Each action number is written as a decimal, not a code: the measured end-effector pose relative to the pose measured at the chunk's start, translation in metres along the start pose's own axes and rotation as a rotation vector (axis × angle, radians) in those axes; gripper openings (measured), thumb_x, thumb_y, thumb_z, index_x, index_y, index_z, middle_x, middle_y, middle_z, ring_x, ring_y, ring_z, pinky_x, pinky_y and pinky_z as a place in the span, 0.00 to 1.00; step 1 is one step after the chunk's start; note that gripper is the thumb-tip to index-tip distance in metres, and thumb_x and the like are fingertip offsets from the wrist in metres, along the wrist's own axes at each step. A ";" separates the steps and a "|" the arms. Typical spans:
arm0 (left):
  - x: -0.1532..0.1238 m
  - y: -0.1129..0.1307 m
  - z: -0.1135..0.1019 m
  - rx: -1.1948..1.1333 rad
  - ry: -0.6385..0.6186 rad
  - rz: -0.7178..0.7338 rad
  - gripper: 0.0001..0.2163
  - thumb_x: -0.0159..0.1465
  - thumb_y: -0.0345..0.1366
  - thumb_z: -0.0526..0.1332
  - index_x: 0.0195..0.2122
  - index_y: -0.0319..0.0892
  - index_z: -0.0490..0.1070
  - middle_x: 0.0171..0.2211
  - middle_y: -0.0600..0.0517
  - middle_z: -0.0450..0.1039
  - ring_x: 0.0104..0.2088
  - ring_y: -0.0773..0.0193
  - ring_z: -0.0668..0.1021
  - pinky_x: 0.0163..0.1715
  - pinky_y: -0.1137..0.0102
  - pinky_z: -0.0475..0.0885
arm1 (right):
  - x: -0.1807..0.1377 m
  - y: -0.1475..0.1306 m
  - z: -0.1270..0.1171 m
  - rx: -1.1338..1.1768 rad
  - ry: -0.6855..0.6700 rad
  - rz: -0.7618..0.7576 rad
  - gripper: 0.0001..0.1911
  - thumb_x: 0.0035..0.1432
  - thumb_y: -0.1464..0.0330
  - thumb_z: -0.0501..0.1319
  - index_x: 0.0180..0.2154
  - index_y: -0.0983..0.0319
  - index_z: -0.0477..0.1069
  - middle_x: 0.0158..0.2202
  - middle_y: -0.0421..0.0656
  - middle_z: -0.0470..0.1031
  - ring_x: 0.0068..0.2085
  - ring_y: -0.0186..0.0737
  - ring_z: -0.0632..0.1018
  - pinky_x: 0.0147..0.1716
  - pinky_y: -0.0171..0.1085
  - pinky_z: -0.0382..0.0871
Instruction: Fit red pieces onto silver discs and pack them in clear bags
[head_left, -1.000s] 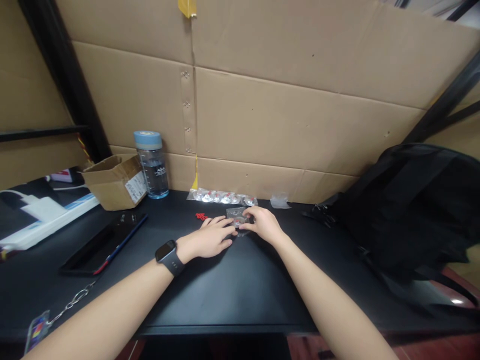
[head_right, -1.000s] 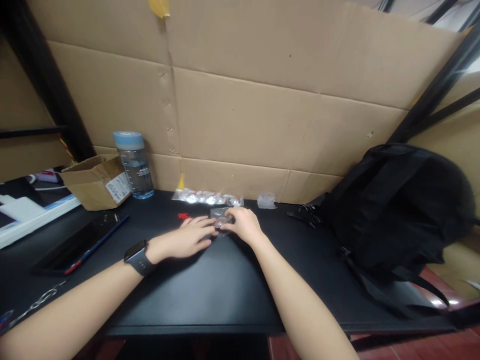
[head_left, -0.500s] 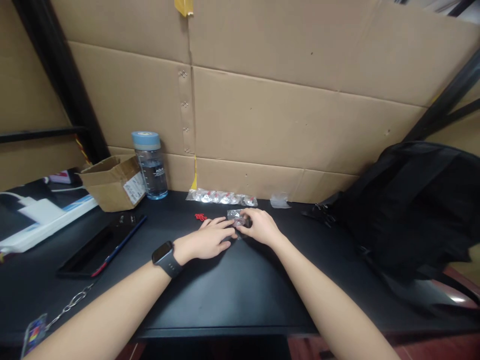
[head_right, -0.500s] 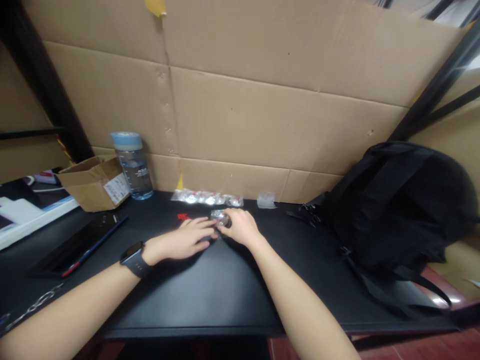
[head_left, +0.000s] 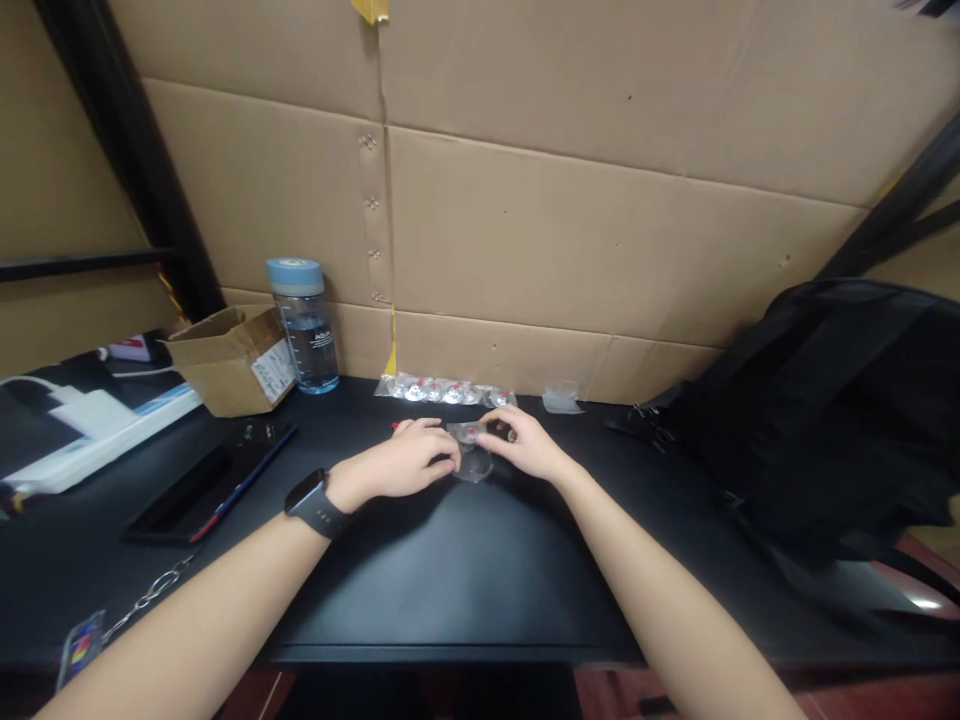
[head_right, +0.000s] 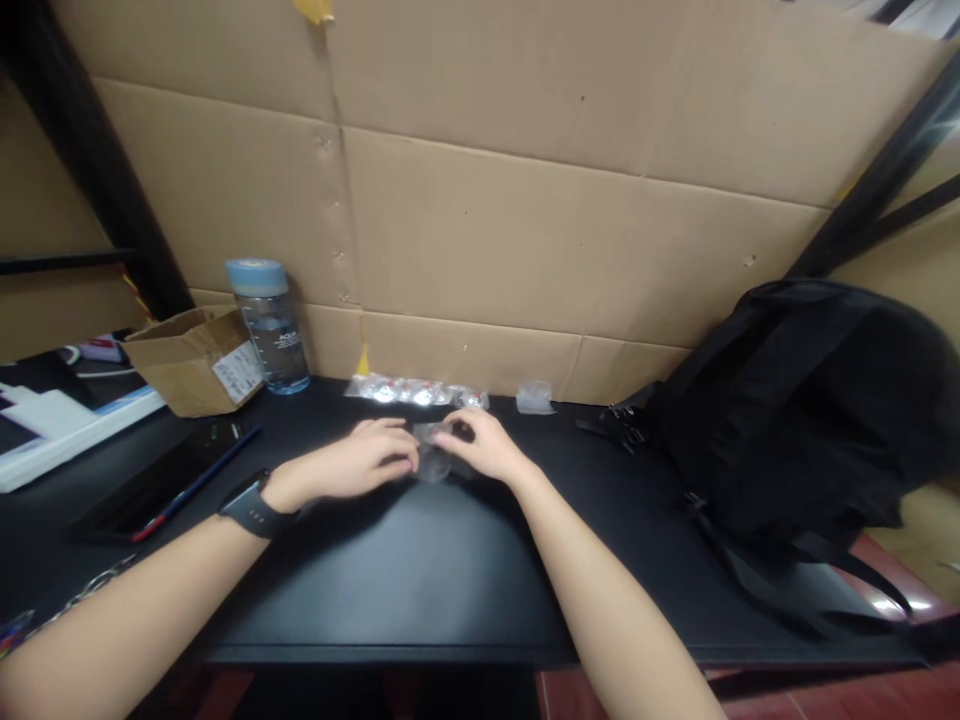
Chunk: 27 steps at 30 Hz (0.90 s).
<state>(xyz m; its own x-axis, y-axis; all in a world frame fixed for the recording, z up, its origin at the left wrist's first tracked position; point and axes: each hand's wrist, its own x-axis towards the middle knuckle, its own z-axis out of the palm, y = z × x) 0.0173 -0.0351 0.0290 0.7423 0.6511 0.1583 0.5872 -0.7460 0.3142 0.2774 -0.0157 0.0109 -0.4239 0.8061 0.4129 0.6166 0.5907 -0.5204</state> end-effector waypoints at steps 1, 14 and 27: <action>0.000 -0.001 -0.001 0.000 0.042 -0.024 0.10 0.71 0.37 0.54 0.40 0.51 0.75 0.44 0.53 0.79 0.55 0.52 0.75 0.59 0.54 0.62 | 0.000 0.002 -0.004 0.032 0.011 0.002 0.10 0.66 0.63 0.60 0.45 0.57 0.77 0.44 0.43 0.78 0.44 0.40 0.77 0.46 0.39 0.70; 0.012 -0.009 0.014 0.024 0.327 -0.153 0.06 0.67 0.38 0.60 0.35 0.47 0.75 0.43 0.52 0.77 0.50 0.54 0.74 0.51 0.59 0.62 | -0.002 -0.001 -0.006 0.040 -0.075 -0.094 0.04 0.61 0.72 0.65 0.33 0.59 0.75 0.41 0.42 0.78 0.45 0.39 0.77 0.49 0.39 0.68; 0.022 -0.005 0.025 0.069 0.352 -0.425 0.16 0.67 0.43 0.57 0.25 0.43 0.73 0.40 0.47 0.78 0.49 0.48 0.73 0.49 0.52 0.61 | -0.003 -0.009 0.012 -0.253 0.101 0.083 0.15 0.57 0.70 0.66 0.47 0.58 0.73 0.49 0.46 0.75 0.50 0.49 0.73 0.50 0.47 0.64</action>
<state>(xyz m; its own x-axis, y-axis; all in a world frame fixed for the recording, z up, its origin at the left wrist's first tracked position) 0.0389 -0.0209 0.0071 0.2897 0.8953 0.3383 0.8402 -0.4072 0.3581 0.2654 -0.0228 0.0053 -0.3041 0.8366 0.4557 0.7981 0.4849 -0.3577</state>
